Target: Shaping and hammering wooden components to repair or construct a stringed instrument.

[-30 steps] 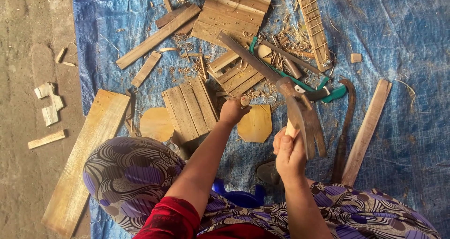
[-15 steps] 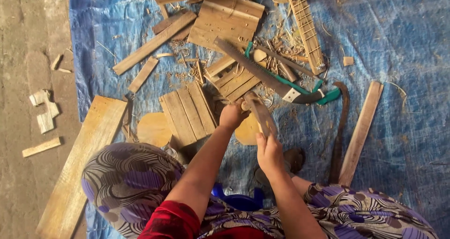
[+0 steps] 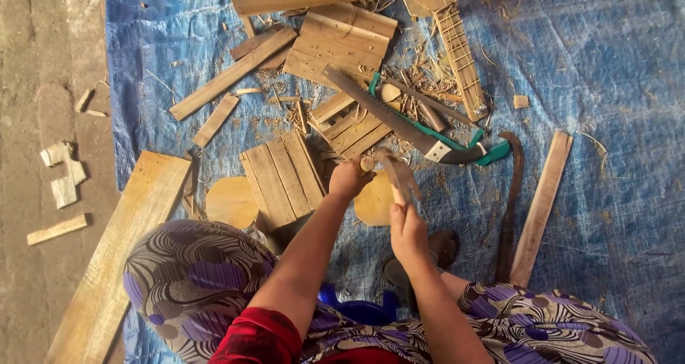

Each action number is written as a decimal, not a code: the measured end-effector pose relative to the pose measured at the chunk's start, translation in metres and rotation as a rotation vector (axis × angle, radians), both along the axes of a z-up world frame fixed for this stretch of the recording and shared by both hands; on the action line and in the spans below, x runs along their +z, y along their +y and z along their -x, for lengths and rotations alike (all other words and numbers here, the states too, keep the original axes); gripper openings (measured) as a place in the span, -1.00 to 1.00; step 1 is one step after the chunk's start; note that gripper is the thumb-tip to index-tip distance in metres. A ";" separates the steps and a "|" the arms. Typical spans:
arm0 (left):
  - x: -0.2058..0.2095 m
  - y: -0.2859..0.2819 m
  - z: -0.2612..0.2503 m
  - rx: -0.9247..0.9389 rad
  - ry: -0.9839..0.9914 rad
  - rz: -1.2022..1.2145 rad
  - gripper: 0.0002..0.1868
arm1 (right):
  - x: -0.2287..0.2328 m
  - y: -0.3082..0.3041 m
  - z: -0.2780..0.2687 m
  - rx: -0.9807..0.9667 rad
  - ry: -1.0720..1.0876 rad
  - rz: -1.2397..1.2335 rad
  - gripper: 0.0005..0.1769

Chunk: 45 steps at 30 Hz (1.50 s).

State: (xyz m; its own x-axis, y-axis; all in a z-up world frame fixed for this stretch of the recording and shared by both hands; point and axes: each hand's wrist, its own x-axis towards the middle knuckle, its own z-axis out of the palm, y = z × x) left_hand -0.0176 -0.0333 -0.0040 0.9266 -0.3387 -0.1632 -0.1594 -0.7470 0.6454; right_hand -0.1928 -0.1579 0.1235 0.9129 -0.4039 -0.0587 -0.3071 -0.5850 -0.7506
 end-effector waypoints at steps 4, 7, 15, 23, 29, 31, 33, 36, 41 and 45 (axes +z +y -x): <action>-0.003 0.000 -0.011 0.132 0.059 -0.033 -0.47 | 0.033 -0.007 -0.004 -0.046 -0.008 -0.056 -0.46; -0.004 0.009 -0.013 0.330 0.192 0.129 -0.50 | 0.045 -0.005 -0.008 -0.073 -0.042 -0.143 -0.46; 0.003 0.007 -0.005 0.318 0.192 0.104 -0.54 | -0.123 -0.047 -0.009 -0.031 0.443 -0.411 -0.37; 0.000 0.022 -0.010 0.417 0.292 0.222 -0.54 | -0.180 -0.066 -0.005 -0.078 0.724 -0.397 -0.29; -0.026 0.033 -0.024 0.529 0.347 0.347 -0.62 | -0.193 -0.069 -0.007 -0.085 0.725 -0.402 -0.27; -0.031 0.037 -0.024 0.568 0.366 0.392 -0.66 | -0.196 -0.068 -0.005 -0.083 0.730 -0.371 -0.26; -0.037 0.043 -0.024 0.624 0.387 0.366 -0.61 | -0.190 -0.068 -0.007 -0.030 0.754 -0.359 -0.22; -0.041 0.047 -0.029 0.690 0.389 0.417 -0.58 | -0.173 -0.063 -0.010 -0.061 0.736 -0.388 -0.26; -0.015 0.037 -0.026 0.748 0.377 0.418 -0.57 | -0.172 -0.066 -0.011 -0.055 0.727 -0.399 -0.26; -0.028 0.022 -0.026 0.523 0.171 0.326 -0.61 | -0.176 -0.066 -0.008 -0.050 0.747 -0.413 -0.22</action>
State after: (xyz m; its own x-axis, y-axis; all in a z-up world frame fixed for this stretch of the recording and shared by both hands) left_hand 0.0085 -0.0111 -0.0321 0.9528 0.0943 -0.2886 0.2988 -0.4589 0.8368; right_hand -0.1848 -0.2241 -0.0524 0.5580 -0.2561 -0.7893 -0.8242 -0.2818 -0.4912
